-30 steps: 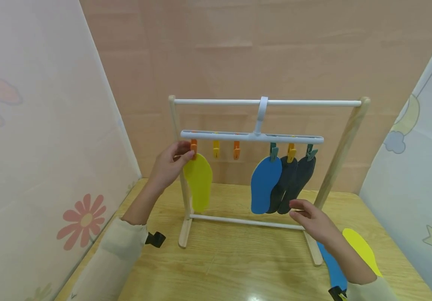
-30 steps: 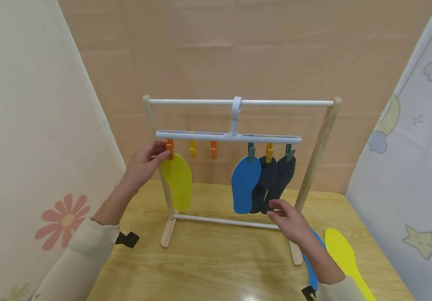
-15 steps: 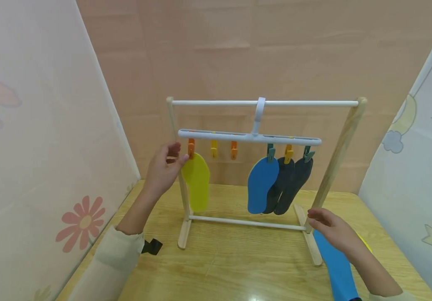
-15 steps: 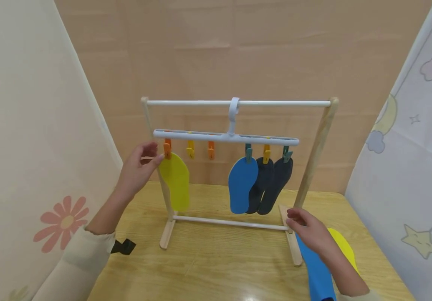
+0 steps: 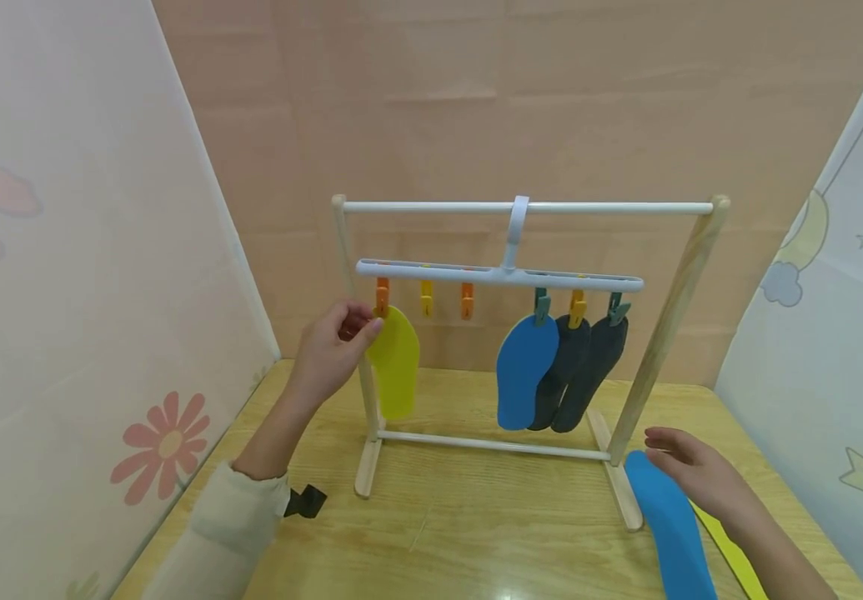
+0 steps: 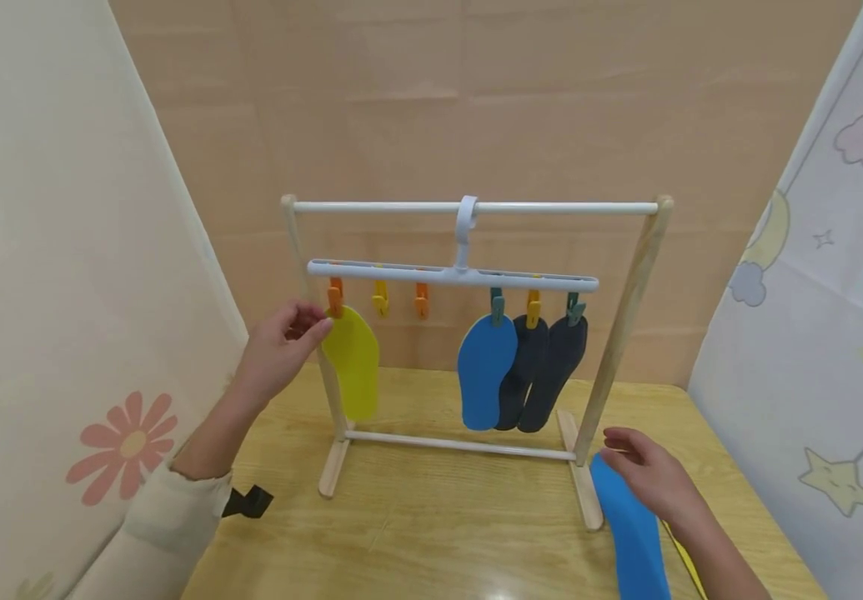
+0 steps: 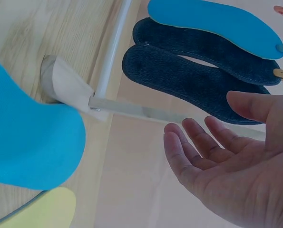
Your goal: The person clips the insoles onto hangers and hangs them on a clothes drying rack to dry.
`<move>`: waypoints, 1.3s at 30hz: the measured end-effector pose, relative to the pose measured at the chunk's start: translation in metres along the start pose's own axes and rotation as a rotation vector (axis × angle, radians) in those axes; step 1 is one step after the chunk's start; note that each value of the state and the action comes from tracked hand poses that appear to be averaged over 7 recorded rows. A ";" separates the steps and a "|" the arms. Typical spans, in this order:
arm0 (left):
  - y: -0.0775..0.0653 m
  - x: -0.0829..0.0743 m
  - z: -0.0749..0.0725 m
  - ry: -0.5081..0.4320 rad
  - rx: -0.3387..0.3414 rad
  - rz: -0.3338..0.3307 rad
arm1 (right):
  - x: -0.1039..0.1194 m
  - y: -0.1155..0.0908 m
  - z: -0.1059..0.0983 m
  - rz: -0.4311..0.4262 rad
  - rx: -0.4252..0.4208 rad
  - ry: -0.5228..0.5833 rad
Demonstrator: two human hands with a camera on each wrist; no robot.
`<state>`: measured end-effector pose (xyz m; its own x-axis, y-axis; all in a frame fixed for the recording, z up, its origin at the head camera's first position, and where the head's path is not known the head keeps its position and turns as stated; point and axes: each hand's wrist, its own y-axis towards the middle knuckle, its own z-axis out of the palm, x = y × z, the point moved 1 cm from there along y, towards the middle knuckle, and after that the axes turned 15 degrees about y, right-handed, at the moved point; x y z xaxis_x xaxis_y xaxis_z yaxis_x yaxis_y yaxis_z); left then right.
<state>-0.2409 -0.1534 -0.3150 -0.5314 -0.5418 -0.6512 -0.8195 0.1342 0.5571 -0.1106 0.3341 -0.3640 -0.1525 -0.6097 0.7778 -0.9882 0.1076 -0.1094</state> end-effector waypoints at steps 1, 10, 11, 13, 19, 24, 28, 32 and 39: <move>-0.001 -0.001 0.001 0.002 0.002 0.006 | -0.002 -0.001 -0.001 0.004 0.000 0.000; -0.005 -0.011 0.008 -0.036 0.021 0.082 | -0.019 -0.002 -0.014 0.041 -0.007 -0.013; -0.005 -0.012 0.009 -0.040 0.021 0.089 | -0.021 -0.002 -0.015 0.044 -0.009 -0.016; -0.005 -0.014 0.010 -0.047 0.019 0.105 | -0.025 -0.003 -0.018 0.049 -0.018 -0.020; -0.002 -0.019 0.016 -0.077 0.023 0.141 | -0.037 -0.005 -0.023 0.061 -0.036 -0.024; 0.001 -0.021 0.022 -0.089 0.043 0.142 | -0.045 -0.007 -0.024 0.093 -0.034 -0.026; 0.001 -0.022 0.026 -0.089 0.046 0.142 | -0.052 -0.007 -0.025 0.089 -0.036 -0.038; 0.001 -0.025 0.026 -0.096 0.042 0.136 | -0.058 -0.006 -0.028 0.079 -0.040 -0.054; 0.002 -0.030 0.029 -0.115 0.078 0.105 | -0.068 -0.005 -0.034 0.094 -0.031 -0.036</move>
<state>-0.2329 -0.1131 -0.3087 -0.6322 -0.4234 -0.6489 -0.7701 0.2511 0.5864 -0.0946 0.4015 -0.3953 -0.2458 -0.6234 0.7423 -0.9685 0.1897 -0.1614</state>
